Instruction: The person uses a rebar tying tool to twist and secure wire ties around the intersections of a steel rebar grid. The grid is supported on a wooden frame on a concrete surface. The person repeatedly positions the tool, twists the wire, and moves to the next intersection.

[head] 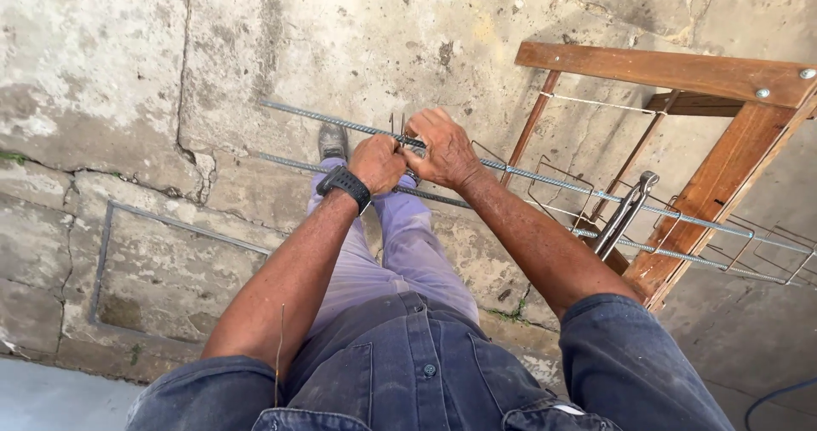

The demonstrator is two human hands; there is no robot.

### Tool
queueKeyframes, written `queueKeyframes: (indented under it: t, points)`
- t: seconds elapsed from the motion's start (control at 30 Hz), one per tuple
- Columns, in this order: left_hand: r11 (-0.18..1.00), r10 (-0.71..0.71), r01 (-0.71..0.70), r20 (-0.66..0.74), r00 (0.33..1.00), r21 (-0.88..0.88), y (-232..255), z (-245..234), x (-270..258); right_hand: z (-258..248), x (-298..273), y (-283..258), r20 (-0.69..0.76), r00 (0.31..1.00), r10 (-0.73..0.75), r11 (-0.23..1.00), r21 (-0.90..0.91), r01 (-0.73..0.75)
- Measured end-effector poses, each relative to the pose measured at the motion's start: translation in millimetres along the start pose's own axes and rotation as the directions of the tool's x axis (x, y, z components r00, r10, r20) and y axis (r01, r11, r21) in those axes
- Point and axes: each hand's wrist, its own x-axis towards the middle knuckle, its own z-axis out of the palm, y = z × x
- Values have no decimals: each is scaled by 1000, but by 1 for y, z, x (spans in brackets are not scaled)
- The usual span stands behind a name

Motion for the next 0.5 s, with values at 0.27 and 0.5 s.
queueKeyframes:
  t: [0.27, 0.5]
  points:
    - [911, -198, 249, 180, 964, -328, 13, -21, -8, -8, 0, -6, 48, 999, -10, 997, 75, 7]
    - [824, -102, 296, 387, 916, -483, 34, -75, -35, 7, -7, -4, -171, 985, 35, 998, -42, -43]
